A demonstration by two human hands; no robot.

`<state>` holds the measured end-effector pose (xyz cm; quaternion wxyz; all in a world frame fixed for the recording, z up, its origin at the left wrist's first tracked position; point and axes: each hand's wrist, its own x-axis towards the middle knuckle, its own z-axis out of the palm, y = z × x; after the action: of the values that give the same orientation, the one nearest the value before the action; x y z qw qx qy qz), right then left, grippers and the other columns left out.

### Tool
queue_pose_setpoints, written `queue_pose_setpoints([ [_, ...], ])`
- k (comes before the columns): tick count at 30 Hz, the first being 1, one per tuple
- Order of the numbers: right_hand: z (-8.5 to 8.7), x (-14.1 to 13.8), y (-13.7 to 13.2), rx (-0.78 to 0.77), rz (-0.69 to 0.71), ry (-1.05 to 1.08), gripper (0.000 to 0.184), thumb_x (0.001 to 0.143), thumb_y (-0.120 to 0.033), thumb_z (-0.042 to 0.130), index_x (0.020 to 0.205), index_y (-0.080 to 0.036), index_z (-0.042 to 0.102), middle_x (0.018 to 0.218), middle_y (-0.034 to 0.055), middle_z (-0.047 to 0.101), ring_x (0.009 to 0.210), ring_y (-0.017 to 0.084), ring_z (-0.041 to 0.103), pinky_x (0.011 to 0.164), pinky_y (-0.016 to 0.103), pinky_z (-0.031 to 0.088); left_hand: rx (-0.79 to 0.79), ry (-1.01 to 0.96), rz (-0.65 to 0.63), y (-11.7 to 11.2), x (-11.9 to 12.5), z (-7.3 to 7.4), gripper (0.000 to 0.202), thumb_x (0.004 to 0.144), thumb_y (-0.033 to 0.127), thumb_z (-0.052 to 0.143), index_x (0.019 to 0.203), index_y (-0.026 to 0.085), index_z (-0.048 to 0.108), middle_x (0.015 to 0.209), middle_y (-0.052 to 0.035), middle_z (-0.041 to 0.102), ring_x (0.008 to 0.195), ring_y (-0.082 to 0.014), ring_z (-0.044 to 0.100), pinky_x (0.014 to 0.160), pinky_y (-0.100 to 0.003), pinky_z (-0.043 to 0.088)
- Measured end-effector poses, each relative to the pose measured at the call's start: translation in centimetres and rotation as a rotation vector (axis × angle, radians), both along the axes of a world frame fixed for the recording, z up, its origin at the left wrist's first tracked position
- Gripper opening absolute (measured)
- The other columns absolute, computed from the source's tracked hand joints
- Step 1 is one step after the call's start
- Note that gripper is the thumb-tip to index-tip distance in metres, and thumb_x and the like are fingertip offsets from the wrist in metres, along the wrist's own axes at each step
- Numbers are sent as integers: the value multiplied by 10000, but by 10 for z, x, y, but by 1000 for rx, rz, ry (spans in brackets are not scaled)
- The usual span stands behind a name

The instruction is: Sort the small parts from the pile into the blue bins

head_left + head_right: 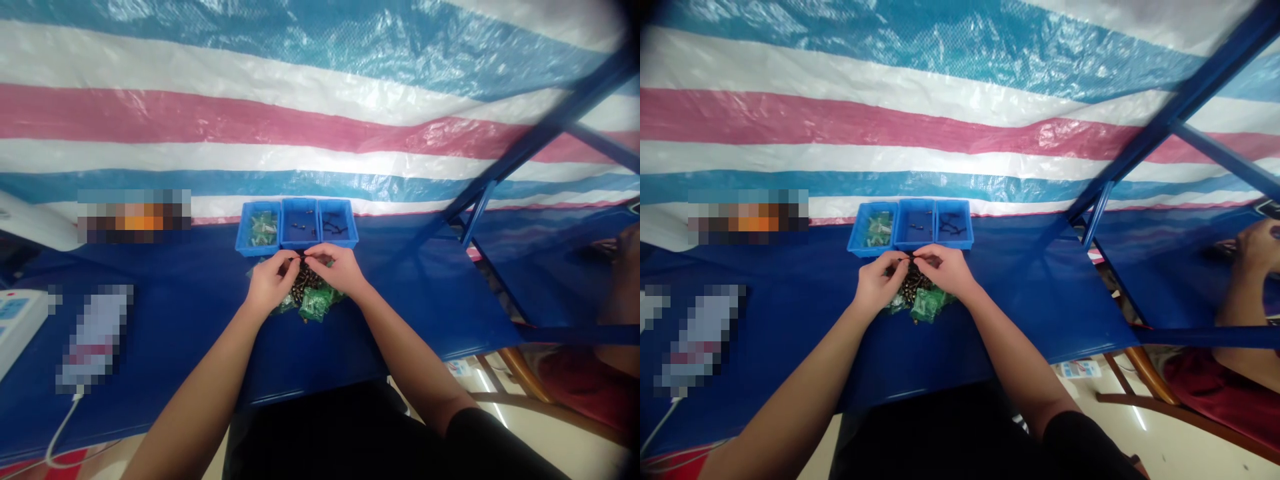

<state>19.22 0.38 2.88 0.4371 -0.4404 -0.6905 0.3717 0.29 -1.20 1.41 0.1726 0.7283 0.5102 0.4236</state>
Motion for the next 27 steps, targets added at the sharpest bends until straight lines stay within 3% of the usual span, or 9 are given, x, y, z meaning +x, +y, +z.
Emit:
queue_pose_setpoints([
  [8, -3, -3, 0, 33, -34, 19, 222, 840, -351, 655, 987, -197, 720, 932, 58, 748, 717, 143, 664, 710, 285, 562, -33, 34, 11, 0, -1, 1, 196, 938, 358, 520, 958, 203, 637, 727, 17, 656, 603, -98, 584, 587, -210, 419],
  [13, -1, -3, 0, 12, -42, 33, 212, 843, -342, 649, 975, -195, 724, 932, 57, 752, 727, 144, 670, 709, 281, 563, -23, -4, 8, -1, 0, -1, 240, 930, 371, 540, 1082, 206, 627, 686, 32, 635, 573, -92, 573, 564, -198, 423],
  [22, -3, -4, 1, 40, -36, 43, 215, 826, -336, 671, 973, -191, 733, 901, 56, 754, 695, 143, 667, 676, 277, 565, -14, 37, 24, 1, 1, -1, 247, 953, 377, 500, 1024, 197, 655, 830, -5, 703, 671, -107, 631, 639, -203, 450],
  [27, -4, -4, 1, 53, -27, 46, 224, 830, -330, 664, 1001, -202, 730, 916, 53, 755, 715, 143, 672, 681, 277, 568, -31, 61, 37, 1, 0, -1, 245, 953, 373, 500, 1014, 195, 657, 796, 0, 700, 661, -112, 633, 632, -204, 444],
])
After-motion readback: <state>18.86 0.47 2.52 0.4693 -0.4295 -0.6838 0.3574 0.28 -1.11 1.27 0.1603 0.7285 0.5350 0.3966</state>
